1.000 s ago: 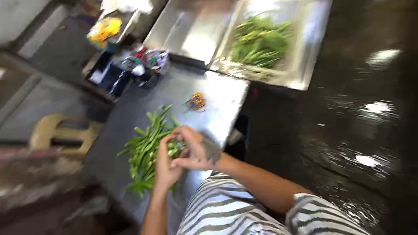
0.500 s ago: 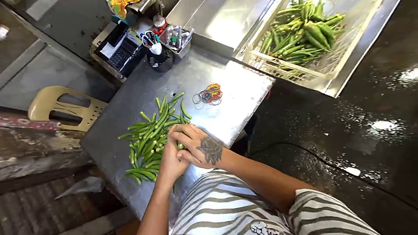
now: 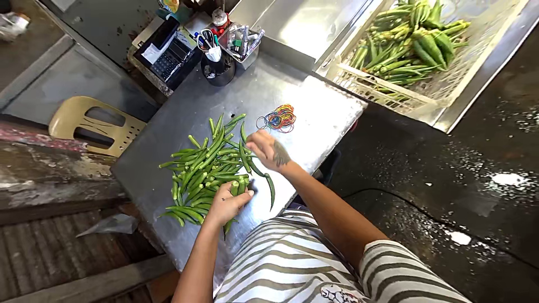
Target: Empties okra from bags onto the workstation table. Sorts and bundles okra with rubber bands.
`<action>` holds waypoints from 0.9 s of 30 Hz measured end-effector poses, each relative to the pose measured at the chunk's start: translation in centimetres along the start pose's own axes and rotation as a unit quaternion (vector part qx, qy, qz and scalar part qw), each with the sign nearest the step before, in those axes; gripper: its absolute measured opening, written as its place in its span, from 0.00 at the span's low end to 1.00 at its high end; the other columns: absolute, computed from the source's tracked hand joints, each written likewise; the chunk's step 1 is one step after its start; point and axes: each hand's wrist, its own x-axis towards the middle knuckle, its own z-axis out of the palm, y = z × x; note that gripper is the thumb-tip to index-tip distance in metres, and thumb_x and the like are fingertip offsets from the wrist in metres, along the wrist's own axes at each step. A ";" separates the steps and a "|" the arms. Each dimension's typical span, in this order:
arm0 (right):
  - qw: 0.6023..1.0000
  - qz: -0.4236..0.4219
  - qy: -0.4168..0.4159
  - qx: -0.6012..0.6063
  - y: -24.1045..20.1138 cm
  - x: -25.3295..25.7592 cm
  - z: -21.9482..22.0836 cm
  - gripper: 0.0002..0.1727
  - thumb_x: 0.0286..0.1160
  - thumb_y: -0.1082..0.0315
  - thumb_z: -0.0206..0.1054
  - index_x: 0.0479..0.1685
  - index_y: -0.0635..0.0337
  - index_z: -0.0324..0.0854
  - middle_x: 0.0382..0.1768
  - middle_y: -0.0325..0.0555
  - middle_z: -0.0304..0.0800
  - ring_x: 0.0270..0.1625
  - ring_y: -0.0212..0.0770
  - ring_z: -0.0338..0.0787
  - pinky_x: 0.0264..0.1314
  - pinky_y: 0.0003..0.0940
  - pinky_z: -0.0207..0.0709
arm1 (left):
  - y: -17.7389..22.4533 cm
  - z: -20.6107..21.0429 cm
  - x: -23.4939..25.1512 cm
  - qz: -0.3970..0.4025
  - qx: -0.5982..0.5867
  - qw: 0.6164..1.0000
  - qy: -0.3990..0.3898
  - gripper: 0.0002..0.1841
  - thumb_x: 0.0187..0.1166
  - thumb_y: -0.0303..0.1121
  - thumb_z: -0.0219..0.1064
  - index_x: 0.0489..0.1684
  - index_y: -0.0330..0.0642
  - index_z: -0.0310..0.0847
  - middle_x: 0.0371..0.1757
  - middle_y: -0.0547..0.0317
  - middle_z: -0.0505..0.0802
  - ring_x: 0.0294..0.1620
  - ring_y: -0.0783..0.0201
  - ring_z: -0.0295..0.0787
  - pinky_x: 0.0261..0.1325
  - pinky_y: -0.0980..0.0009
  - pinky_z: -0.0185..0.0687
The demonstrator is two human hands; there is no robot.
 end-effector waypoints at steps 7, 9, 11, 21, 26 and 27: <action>0.957 -0.007 0.033 -0.289 8.2 2.7 1.1 0.11 0.82 0.65 0.62 0.44 0.61 0.88 0.52 0.60 0.85 0.61 0.62 0.85 0.57 0.57 0.80 | 0.3 -0.2 0.1 0.066 0.110 0.987 0.093 0.12 0.69 0.45 0.78 0.30 0.49 0.85 0.22 0.70 0.84 0.20 0.73 0.78 0.27 0.72 0.78; 0.953 -0.012 0.008 -0.301 7.7 2.9 0.9 0.12 0.83 0.67 0.60 0.44 0.64 0.87 0.54 0.62 0.85 0.64 0.64 0.83 0.61 0.57 0.78 | 0.5 -0.1 0.0 0.070 0.117 0.985 0.105 0.11 0.70 0.44 0.79 0.31 0.48 0.85 0.23 0.69 0.85 0.20 0.73 0.80 0.27 0.72 0.80; 0.962 0.003 0.012 -0.273 7.0 2.9 0.5 0.12 0.83 0.64 0.60 0.42 0.64 0.85 0.53 0.62 0.84 0.65 0.65 0.81 0.62 0.59 0.77 | 0.7 -0.3 0.2 0.078 0.112 0.984 0.114 0.12 0.70 0.42 0.79 0.31 0.47 0.85 0.22 0.68 0.85 0.18 0.71 0.79 0.24 0.72 0.80; 0.952 0.035 0.045 -0.302 7.7 2.4 1.8 0.11 0.82 0.63 0.62 0.40 0.59 0.86 0.49 0.56 0.87 0.60 0.60 0.85 0.56 0.56 0.77 | -0.3 0.7 1.2 0.140 0.048 0.978 0.146 0.12 0.66 0.37 0.82 0.28 0.45 0.83 0.21 0.66 0.85 0.19 0.70 0.80 0.26 0.72 0.80; 0.958 0.058 0.034 -0.280 6.3 1.5 1.3 0.10 0.82 0.66 0.63 0.42 0.64 0.84 0.52 0.64 0.84 0.62 0.68 0.82 0.57 0.64 0.76 | -0.1 0.3 0.7 0.209 0.068 0.956 0.196 0.11 0.67 0.37 0.82 0.26 0.44 0.85 0.21 0.66 0.87 0.21 0.72 0.83 0.28 0.74 0.82; 0.961 0.058 0.042 -0.267 6.1 1.1 1.1 0.09 0.81 0.65 0.64 0.43 0.62 0.84 0.52 0.64 0.84 0.61 0.68 0.82 0.56 0.65 0.76 | -0.1 0.1 0.6 0.221 0.075 0.951 0.205 0.10 0.67 0.37 0.81 0.27 0.44 0.86 0.22 0.67 0.87 0.22 0.73 0.82 0.29 0.75 0.82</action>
